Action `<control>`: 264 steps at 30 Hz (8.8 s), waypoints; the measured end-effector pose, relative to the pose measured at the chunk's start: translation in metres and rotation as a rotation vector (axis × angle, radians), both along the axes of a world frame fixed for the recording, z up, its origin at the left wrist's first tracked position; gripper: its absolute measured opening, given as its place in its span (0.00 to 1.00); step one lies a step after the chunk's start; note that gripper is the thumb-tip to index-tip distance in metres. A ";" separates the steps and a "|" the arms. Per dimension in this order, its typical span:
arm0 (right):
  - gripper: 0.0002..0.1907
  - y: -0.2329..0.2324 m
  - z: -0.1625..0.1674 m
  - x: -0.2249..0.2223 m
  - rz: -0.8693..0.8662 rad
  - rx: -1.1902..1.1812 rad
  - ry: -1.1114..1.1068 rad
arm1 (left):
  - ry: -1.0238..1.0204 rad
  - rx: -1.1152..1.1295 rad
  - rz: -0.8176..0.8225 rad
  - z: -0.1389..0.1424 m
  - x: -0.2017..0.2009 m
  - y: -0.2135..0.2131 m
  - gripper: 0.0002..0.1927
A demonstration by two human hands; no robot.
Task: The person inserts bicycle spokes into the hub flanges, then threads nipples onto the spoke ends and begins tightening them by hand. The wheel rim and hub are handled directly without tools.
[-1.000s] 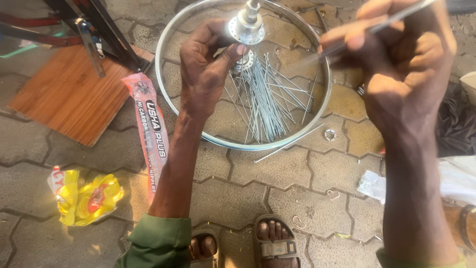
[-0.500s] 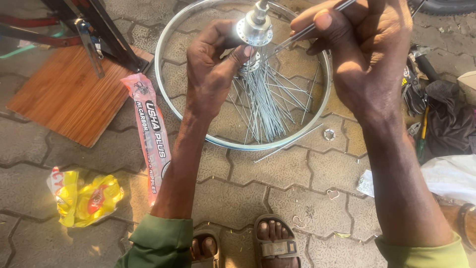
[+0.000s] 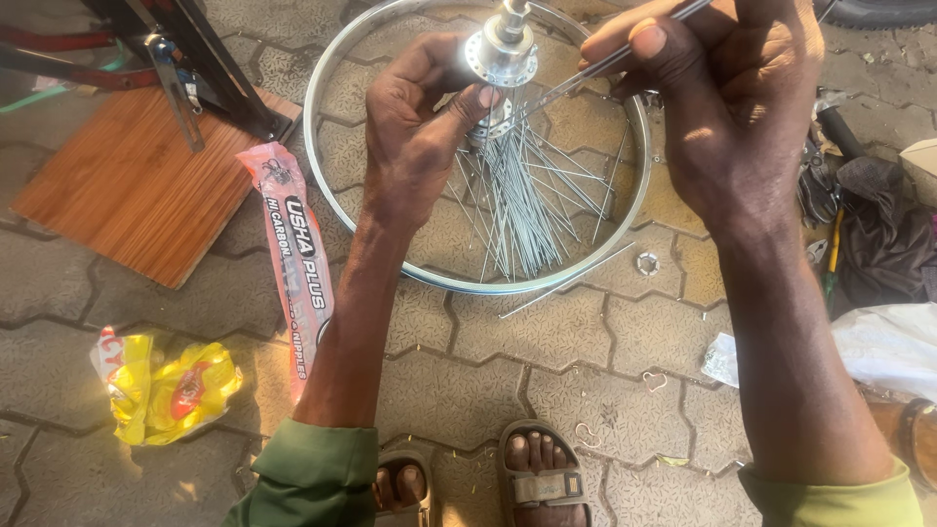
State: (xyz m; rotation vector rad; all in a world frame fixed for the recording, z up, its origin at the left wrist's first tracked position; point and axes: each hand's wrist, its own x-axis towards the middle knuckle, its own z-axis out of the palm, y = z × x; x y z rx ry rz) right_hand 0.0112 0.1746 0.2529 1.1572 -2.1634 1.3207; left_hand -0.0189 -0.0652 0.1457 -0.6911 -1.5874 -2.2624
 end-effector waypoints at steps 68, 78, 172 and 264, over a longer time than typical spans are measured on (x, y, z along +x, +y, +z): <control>0.08 -0.010 0.020 0.022 -0.324 -0.004 -0.111 | 0.013 0.031 -0.112 -0.006 -0.005 -0.006 0.13; 0.08 -0.010 0.010 0.019 -0.234 -0.026 -0.063 | 0.005 0.052 -0.147 -0.004 -0.002 -0.005 0.13; 0.45 -0.053 -0.137 -0.013 -0.227 0.100 -1.049 | 0.415 -0.540 -0.069 0.036 -0.014 -0.007 0.12; 0.19 -0.018 -0.258 -0.116 -0.615 0.626 -0.565 | 0.288 -0.865 0.356 0.019 0.012 -0.063 0.17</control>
